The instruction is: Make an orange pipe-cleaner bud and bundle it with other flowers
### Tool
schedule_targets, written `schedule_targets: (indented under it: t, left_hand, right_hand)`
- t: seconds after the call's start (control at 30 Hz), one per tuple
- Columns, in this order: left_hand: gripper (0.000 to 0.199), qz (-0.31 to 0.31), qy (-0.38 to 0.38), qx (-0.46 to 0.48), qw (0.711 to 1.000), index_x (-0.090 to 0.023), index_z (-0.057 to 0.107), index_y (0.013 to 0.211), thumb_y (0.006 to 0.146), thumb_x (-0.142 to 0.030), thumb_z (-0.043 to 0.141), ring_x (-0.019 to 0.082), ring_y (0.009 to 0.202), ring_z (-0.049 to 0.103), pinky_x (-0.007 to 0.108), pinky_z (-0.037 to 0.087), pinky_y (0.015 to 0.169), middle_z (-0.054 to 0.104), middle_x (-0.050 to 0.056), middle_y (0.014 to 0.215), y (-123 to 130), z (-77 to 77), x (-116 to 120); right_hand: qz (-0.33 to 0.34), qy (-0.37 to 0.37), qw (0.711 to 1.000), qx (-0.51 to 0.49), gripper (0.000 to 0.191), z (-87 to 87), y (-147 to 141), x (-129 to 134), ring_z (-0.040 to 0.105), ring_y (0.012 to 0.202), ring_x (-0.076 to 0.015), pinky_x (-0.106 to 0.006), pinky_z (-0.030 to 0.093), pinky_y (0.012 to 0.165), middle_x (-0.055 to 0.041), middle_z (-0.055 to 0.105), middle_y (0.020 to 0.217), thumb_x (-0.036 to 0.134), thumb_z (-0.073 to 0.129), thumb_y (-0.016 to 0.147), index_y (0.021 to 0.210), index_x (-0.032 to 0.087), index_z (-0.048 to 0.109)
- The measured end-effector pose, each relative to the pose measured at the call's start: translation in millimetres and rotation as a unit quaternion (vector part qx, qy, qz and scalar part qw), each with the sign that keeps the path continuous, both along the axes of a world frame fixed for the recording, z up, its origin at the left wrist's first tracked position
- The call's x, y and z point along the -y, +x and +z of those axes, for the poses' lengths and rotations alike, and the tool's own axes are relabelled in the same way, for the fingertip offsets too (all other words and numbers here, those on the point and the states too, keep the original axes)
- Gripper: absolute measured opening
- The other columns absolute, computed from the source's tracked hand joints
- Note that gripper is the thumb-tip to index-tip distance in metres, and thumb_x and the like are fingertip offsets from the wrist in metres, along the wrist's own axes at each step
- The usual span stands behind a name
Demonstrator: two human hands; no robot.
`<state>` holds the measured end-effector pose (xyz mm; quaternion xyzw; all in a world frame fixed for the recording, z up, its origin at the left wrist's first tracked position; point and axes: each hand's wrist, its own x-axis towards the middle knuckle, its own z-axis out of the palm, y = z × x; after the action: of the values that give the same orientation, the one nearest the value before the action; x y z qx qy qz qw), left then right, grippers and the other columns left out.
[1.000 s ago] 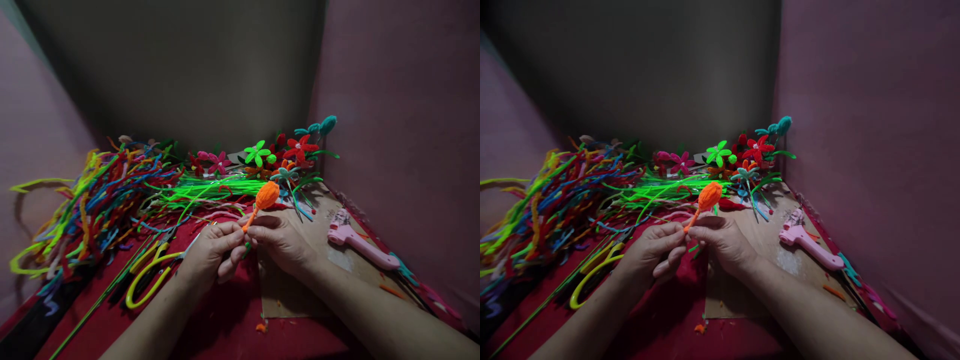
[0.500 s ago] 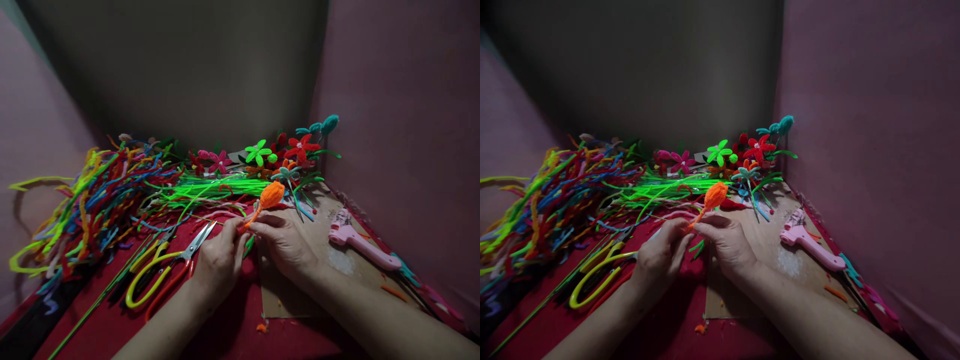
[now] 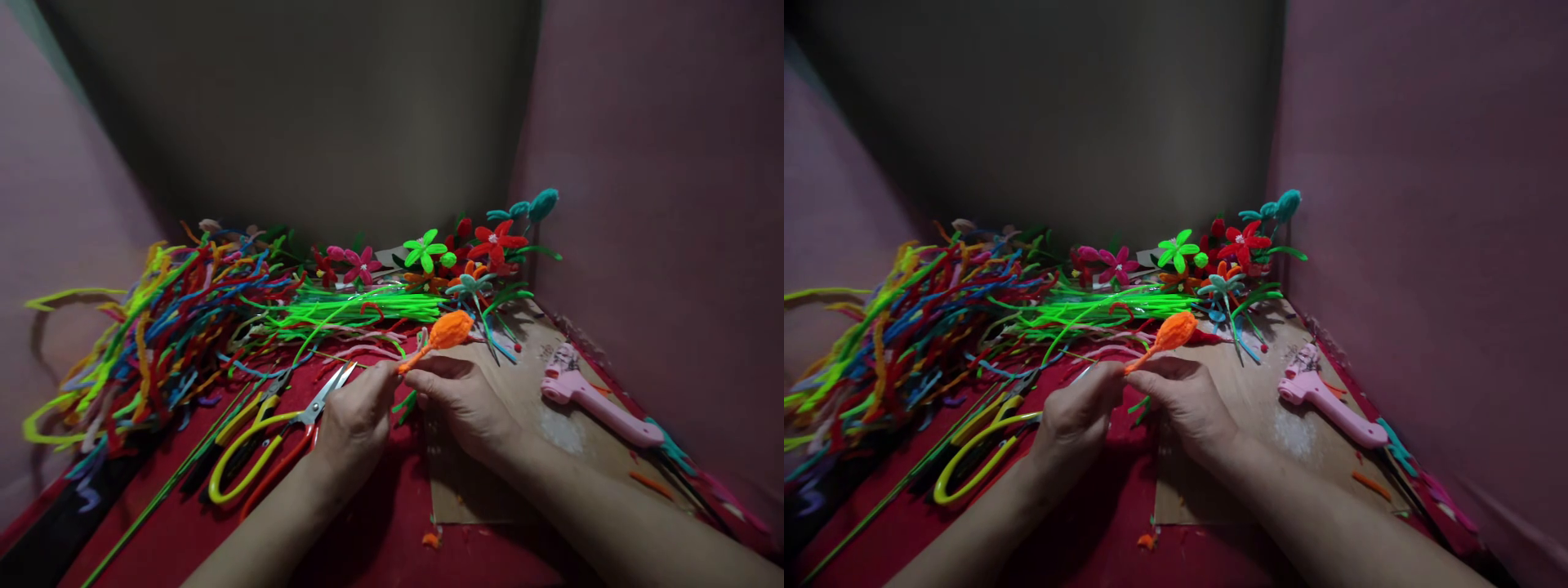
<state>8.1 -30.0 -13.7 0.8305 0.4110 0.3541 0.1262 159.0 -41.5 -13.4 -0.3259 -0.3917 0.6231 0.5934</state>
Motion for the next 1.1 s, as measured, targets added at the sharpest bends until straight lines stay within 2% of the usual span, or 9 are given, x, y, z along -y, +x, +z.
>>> schedule_targets:
  t: [0.2,0.4,0.5,0.77,0.93,1.1]
  left_hand:
    - [0.012,0.025,-0.089,0.081,0.992,-0.022,0.059,0.083,0.084,-0.026,0.047,0.01,0.054,0.045,0.02,0.035,0.056,0.051,-0.003,0.061,3,6.9,2]
    - [0.016,0.038,-0.224,0.146,0.963,-0.02,0.059,0.081,0.083,-0.034,0.05,0.007,0.044,0.036,0.018,0.031,0.045,0.044,-0.006,0.054,10,16.9,6]
    - [0.015,0.03,-0.268,0.181,0.946,-0.019,0.058,0.078,0.081,-0.033,0.052,0.006,0.042,0.034,0.018,0.028,0.042,0.043,-0.007,0.053,12,18.9,7]
    - [0.017,-0.016,-0.392,0.267,0.88,-0.018,0.055,0.075,0.079,-0.034,0.056,0.002,0.037,0.034,0.014,0.024,0.036,0.047,-0.007,0.051,12,19.0,4]
    - [0.017,-0.04,-0.444,0.299,0.844,-0.016,0.054,0.075,0.079,-0.033,0.058,0.001,0.032,0.034,0.012,0.023,0.032,0.05,-0.007,0.048,10,20.6,1]
    - [0.015,-0.079,-0.521,0.346,0.776,-0.016,0.053,0.075,0.079,-0.029,0.059,0.0,0.029,0.027,0.01,0.019,0.03,0.048,-0.007,0.045,7,23.3,0]
  right_hand:
    - [0.023,0.005,1.0,0.009,0.009,-0.4,2,0,0.054,0.069,-0.0145,-0.027,0.039,0.062,-0.0008,0.067,0.073,0.023,0.069,0.066,0.074,0.019,0.072]
    - [0.029,0.019,0.999,-0.017,0.005,-0.2,3,-3,0.054,0.071,-0.0145,-0.03,0.041,0.074,-0.0003,0.065,0.07,0.017,0.067,0.065,0.069,0.018,0.071]
    - [0.043,0.018,0.999,-0.026,0.007,-4.3,3,-5,0.052,0.067,-0.0133,-0.03,0.041,0.073,-0.0006,0.065,0.07,0.02,0.066,0.067,0.072,0.018,0.071]
    - [0.042,0.008,0.998,-0.042,0.006,-10.3,2,-7,0.047,0.061,-0.011,-0.026,0.037,0.06,-0.0005,0.062,0.067,0.018,0.067,0.067,0.071,0.016,0.07]
    - [0.037,0.005,0.998,-0.045,0.007,-11.3,2,-9,0.049,0.062,-0.0106,-0.025,0.037,0.06,-0.0008,0.064,0.069,0.016,0.067,0.066,0.072,0.015,0.071]
    - [0.049,0.015,0.997,-0.051,0.006,-4.8,3,-6,0.055,0.066,-0.0115,-0.025,0.041,0.065,-0.0008,0.067,0.069,0.014,0.067,0.067,0.071,0.014,0.071]
